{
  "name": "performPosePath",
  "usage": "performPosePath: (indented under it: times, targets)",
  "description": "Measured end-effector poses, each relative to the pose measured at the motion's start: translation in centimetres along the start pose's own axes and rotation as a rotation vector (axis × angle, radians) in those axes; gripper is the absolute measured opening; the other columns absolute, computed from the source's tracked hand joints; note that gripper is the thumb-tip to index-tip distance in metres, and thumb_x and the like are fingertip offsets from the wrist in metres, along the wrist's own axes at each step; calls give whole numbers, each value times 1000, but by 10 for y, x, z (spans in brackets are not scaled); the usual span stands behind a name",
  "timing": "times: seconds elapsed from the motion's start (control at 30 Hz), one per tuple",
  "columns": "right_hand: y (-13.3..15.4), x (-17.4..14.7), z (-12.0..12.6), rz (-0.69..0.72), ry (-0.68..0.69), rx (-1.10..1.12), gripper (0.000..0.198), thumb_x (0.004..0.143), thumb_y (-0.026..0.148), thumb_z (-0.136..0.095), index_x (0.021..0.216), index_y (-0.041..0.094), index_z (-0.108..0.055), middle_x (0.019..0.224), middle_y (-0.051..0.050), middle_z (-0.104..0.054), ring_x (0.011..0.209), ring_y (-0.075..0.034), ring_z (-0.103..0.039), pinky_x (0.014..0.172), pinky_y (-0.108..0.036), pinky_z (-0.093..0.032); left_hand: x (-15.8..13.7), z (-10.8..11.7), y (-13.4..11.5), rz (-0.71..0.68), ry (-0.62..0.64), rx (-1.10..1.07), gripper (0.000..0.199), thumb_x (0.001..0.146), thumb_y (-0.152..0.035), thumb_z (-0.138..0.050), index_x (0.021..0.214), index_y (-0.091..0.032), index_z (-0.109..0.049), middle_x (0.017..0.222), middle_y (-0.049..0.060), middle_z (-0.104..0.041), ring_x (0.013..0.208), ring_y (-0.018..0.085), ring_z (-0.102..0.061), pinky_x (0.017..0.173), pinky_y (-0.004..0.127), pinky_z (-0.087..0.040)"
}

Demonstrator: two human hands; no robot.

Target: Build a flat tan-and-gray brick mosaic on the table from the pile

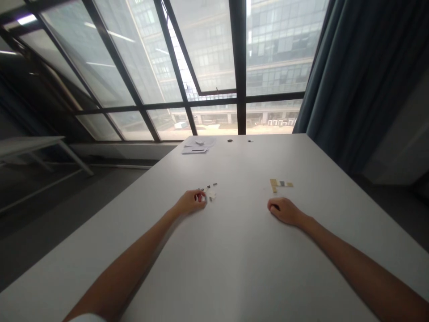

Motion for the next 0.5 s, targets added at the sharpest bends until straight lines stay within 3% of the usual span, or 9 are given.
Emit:
performPosePath:
  times: [0.23,0.5]
  targets:
    - [3,1,2,4,-14,12,19,78,13,-48,70,18,-65,70,-2,-66,66,-15,-55,66,-25,-35,23,-17,-77,-173,-52,9,25,73,-30,-65,95,-18,-69,70,-4,-63,60,10,-50,59,21,-37]
    - [5,1,5,16,-36,6,19,77,11,-50,70,18,-66,70,-2,-67,66,-15,-55,67,-25,-35,49,-67,-155,-259,-39,33,27,71,-28,-67,97,-20,-69,74,-3,-65,66,12,-56,64,23,-41]
Point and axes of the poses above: each hand's wrist, its own x-axis towards the middle knuckle, its own z-axis out of the back of the hand, y = z × x, the point moved 9 cm from there along x, towards the middle knuckle
